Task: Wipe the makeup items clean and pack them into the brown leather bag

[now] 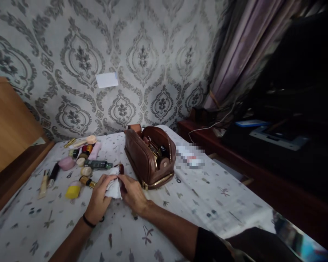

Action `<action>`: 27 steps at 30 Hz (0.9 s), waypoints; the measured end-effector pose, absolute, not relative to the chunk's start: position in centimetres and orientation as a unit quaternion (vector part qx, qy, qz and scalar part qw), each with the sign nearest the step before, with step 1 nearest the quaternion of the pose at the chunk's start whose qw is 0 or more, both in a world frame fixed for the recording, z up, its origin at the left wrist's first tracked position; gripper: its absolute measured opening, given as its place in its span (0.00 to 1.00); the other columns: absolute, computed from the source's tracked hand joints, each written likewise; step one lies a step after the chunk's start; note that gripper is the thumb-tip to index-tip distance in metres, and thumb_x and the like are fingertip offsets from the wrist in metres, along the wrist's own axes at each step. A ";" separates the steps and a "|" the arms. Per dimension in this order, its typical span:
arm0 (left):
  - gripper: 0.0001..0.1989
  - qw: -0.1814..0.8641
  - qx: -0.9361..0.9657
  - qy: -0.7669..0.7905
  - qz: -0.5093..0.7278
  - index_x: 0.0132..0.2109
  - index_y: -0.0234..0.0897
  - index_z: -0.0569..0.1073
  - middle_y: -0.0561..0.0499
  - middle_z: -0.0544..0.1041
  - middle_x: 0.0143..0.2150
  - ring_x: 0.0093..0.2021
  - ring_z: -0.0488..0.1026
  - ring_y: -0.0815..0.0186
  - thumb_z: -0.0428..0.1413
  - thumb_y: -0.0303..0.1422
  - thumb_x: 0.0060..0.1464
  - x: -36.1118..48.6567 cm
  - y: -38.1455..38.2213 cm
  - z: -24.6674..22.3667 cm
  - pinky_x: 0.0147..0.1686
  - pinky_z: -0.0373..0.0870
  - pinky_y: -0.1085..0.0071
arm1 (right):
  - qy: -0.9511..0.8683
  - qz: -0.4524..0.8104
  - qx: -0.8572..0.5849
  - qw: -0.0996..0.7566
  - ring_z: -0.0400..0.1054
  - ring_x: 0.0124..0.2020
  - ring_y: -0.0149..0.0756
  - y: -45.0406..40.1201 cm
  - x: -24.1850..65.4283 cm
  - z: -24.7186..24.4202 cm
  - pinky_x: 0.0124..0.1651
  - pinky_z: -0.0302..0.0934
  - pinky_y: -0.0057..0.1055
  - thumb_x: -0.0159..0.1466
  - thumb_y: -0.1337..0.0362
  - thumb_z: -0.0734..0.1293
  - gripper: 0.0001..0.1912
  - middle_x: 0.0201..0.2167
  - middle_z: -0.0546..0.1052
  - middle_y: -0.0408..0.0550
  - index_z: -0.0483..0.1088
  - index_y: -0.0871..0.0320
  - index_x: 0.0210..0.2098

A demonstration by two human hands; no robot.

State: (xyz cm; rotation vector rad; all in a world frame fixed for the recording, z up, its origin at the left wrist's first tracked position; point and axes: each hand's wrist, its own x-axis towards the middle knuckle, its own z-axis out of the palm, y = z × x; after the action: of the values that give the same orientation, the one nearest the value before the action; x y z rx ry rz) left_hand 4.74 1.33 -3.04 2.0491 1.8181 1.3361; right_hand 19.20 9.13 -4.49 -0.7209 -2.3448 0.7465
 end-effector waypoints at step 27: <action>0.14 -0.071 0.829 0.473 0.290 0.40 0.36 0.69 0.38 0.67 0.60 0.61 0.65 0.54 0.48 0.20 0.47 14.9 3.0 3.5 0.54 0.69 0.59 | -0.768 0.311 -0.288 0.481 0.62 0.25 0.29 14.8 32.0 13.5 0.29 0.56 0.26 0.59 0.51 0.70 0.17 0.23 0.69 0.40 0.71 0.59 0.34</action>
State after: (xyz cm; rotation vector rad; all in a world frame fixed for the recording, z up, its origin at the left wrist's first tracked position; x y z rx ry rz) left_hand 14.94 2.98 3.50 2.7280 1.5565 0.9557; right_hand 32.03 14.78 13.48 -0.7022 -1.8723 0.7587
